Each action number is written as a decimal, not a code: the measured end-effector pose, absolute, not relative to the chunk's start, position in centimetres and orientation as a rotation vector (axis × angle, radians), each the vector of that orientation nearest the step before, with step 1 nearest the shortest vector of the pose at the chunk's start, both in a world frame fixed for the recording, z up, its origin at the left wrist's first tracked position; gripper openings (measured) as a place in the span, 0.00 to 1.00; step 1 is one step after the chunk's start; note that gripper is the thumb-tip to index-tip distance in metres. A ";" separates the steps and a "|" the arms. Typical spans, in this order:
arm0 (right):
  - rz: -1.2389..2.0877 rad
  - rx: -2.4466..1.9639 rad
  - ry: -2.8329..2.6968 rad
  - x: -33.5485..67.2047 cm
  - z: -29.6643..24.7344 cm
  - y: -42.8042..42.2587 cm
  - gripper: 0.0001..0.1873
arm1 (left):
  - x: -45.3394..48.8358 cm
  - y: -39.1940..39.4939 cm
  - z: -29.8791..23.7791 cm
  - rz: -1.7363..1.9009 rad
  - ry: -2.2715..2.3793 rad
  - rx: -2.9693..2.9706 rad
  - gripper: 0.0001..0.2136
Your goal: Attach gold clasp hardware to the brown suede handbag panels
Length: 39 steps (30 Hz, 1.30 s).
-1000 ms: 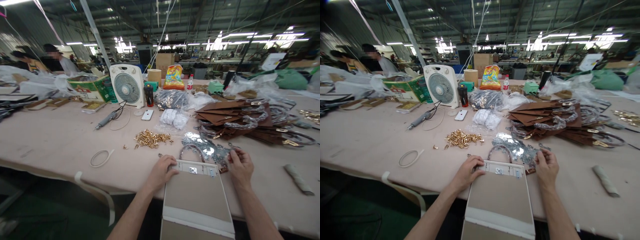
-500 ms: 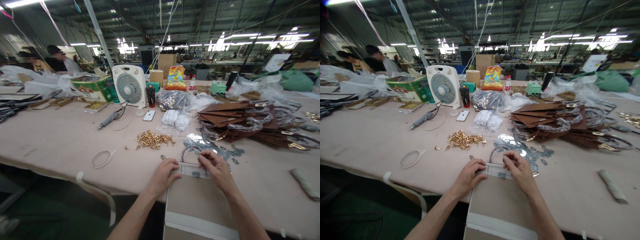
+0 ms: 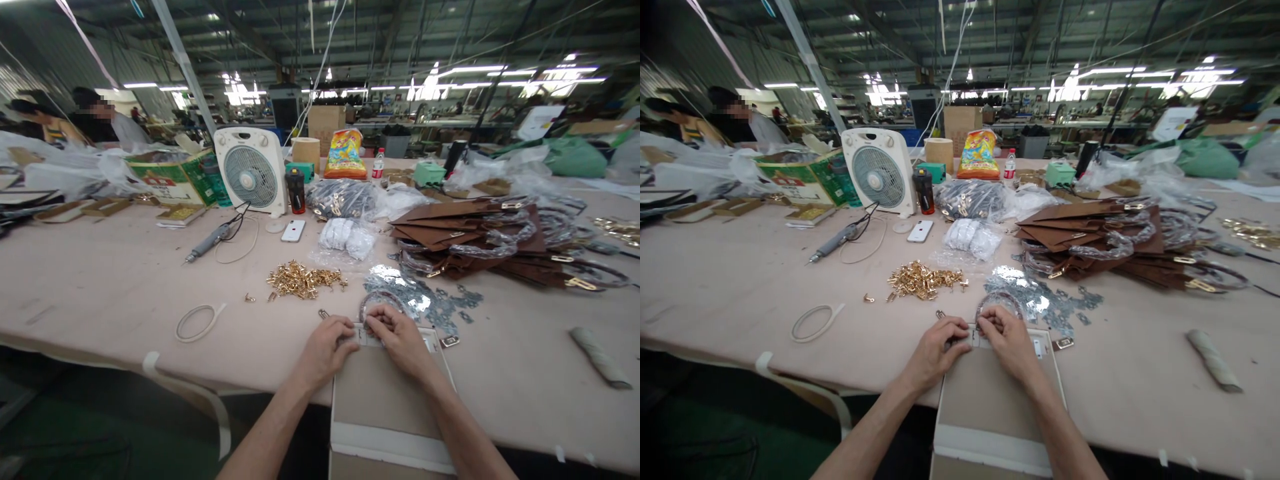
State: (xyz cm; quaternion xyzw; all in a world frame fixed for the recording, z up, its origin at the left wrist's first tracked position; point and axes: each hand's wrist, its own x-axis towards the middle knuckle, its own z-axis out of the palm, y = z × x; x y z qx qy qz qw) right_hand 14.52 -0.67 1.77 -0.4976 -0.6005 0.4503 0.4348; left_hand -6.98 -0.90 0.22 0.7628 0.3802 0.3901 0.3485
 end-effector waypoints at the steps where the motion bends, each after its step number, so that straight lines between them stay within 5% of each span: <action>1: 1.121 -1.249 -1.498 14.6 1.9 -0.6 0.15 | -7.0 -0.9 0.2 0.998 0.990 1.985 0.07; 7: 0.998 -1.256 -1.657 15.0 3.0 -0.8 0.15 | -7.2 -0.7 0.1 0.925 1.022 1.985 0.23; 30: 0.567 -1.479 -1.880 12.0 1.0 -1.4 0.04 | -7.0 -0.8 -0.2 0.952 1.037 1.916 0.25; 39: 0.440 -1.238 -1.783 12.3 1.3 -3.7 0.15 | -6.7 -0.9 -0.1 0.957 1.061 1.973 0.21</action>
